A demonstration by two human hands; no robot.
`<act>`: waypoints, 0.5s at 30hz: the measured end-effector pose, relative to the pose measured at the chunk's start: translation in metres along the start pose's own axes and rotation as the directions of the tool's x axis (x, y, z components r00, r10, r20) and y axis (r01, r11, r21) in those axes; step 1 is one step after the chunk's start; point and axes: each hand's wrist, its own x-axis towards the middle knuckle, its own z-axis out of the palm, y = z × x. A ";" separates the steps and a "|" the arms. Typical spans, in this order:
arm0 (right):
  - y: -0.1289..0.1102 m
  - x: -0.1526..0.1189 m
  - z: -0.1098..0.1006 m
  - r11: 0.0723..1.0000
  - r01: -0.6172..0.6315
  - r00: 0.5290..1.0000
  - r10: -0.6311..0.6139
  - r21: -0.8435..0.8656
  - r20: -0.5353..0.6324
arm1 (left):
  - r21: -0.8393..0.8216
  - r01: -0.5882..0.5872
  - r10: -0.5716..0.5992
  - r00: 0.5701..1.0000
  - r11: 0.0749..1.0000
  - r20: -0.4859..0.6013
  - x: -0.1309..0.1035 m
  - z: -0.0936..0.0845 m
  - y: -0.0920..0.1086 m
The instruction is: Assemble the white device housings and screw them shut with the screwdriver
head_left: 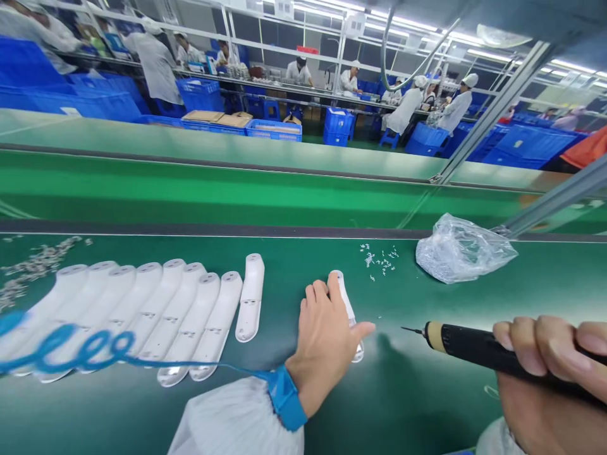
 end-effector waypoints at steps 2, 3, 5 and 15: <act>-0.002 0.000 0.005 0.999 0.014 0.999 -0.016 -0.047 -0.051 | 0.154 -0.028 0.012 0.994 0.988 0.106 0.003 -0.005 0.000; -0.002 -0.001 0.008 0.998 0.017 0.998 -0.020 -0.058 -0.058 | 0.237 -0.050 0.019 0.991 0.970 0.131 0.006 -0.008 -0.003; 0.001 -0.003 0.011 0.998 0.017 0.998 -0.021 -0.057 -0.062 | 0.391 -0.094 0.048 0.991 0.916 0.126 0.017 -0.015 -0.012; 0.025 -0.009 0.021 0.997 -0.020 0.999 0.017 0.078 0.039 | 0.365 0.086 -0.142 0.981 0.927 0.130 0.166 -0.122 -0.052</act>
